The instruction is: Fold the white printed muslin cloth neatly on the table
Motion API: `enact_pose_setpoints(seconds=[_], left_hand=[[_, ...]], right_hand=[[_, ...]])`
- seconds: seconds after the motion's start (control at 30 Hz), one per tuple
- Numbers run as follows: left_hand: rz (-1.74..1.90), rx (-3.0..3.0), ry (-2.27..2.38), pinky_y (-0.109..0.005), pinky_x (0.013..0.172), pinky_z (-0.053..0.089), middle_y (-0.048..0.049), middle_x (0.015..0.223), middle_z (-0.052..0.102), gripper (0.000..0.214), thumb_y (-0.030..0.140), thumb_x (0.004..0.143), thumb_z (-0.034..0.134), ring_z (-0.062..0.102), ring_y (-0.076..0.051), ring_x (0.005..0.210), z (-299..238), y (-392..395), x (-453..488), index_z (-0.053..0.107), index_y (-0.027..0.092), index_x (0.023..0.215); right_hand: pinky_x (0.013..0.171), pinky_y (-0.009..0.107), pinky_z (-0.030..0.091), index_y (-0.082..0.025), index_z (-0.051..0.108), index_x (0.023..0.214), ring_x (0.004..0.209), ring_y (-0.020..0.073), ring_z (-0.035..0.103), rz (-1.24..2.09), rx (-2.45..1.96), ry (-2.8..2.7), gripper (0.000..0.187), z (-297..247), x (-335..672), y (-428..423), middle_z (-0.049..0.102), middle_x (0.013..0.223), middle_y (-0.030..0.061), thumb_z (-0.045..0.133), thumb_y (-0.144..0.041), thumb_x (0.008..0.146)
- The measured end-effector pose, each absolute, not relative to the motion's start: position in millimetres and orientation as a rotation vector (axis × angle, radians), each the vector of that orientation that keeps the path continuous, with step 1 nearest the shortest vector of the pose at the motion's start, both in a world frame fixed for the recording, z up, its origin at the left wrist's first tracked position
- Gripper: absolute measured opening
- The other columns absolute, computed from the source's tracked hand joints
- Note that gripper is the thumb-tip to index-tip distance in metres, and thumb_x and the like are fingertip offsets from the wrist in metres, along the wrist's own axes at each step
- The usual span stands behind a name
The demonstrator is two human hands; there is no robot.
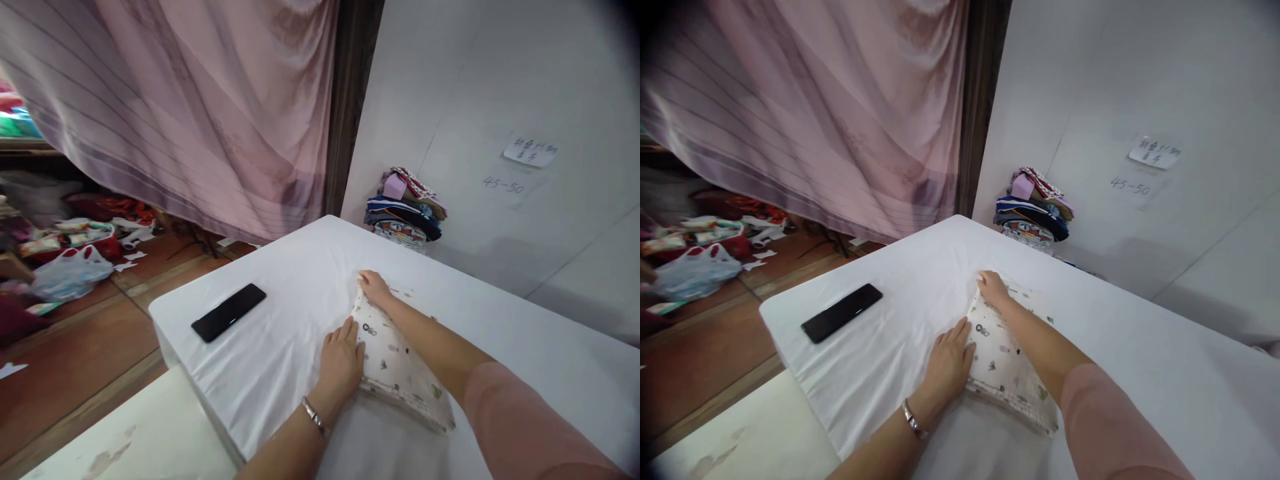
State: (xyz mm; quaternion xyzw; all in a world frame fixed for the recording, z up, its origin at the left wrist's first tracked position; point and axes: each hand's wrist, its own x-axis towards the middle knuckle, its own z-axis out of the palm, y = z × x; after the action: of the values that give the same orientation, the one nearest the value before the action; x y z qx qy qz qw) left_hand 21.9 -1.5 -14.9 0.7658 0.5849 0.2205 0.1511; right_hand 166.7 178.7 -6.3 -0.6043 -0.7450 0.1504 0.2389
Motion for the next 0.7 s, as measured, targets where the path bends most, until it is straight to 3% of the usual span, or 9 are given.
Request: enact_pose_setpoints(seconds=[0.1, 0.2, 0.3, 0.53, 0.7], left_hand=[[0.642, 2.214, 1.687, -0.038, 0.1, 0.033, -0.0066, 0.141, 0.04, 0.045, 0.029, 0.089, 0.035, 0.043, -0.022, 0.122, -14.6, -1.8, 21.0, 0.044, 0.018, 0.131], [0.654, 2.226, 1.686, -0.038, 0.1, 0.033, -0.0073, 0.14, 0.041, 0.045, 0.029, 0.089, 0.034, 0.044, -0.022, 0.122, -15.5, -1.8, 19.6, 0.044, 0.017, 0.131], [0.671, 2.242, 1.681, -0.038, 0.099, 0.034, -0.0072, 0.14, 0.042, 0.044, 0.028, 0.089, 0.034, 0.045, -0.022, 0.121, -17.5, -0.8, 19.3, 0.045, 0.018, 0.131], [0.693, 2.249, 1.684, -0.036, 0.1, 0.033, -0.0081, 0.139, 0.043, 0.045, 0.026, 0.089, 0.035, 0.044, -0.021, 0.122, -16.5, 1.7, 19.4, 0.044, 0.017, 0.131], [0.709, 2.255, 1.642, -0.036, 0.099, 0.035, -0.0081, 0.139, 0.043, 0.044, 0.027, 0.089, 0.035, 0.044, -0.02, 0.122, -17.7, 4.2, 15.8, 0.045, 0.017, 0.13]], right_hand=[[0.098, 0.03, 0.034, -0.017, 0.065, 0.097, 0.109, 0.0188, 0.052, 0.407, -1.61, -2.111, 0.022, -8.0, 159.9, 176.3, 0.064, 0.108, 0.0068, 0.053, -0.022, 0.08], [0.102, 0.034, 0.03, -0.018, 0.058, 0.116, 0.12, 0.0207, 0.044, 0.377, -1.627, -2.097, 0.034, -4.5, 156.1, 168.6, 0.055, 0.124, 0.0086, 0.047, -0.026, 0.085], [0.107, 0.04, 0.022, -0.017, 0.046, 0.129, 0.132, 0.0233, 0.027, 0.255, -1.591, -2.165, 0.044, -5.3, 153.8, 144.5, 0.041, 0.139, 0.0101, 0.043, -0.031, 0.088], [0.107, 0.049, 0.016, -0.022, 0.048, 0.127, 0.136, 0.0261, 0.019, 0.367, -1.557, -2.488, 0.042, -1.2, 140.7, 108.5, 0.038, 0.142, 0.0073, 0.039, -0.04, 0.091], [0.109, 0.046, 0.012, -0.019, 0.031, 0.14, 0.138, 0.0246, 0.011, 0.557, -1.629, -2.369, 0.056, 19.0, 147.7, 87.8, 0.022, 0.149, 0.0089, 0.036, -0.044, 0.091]])
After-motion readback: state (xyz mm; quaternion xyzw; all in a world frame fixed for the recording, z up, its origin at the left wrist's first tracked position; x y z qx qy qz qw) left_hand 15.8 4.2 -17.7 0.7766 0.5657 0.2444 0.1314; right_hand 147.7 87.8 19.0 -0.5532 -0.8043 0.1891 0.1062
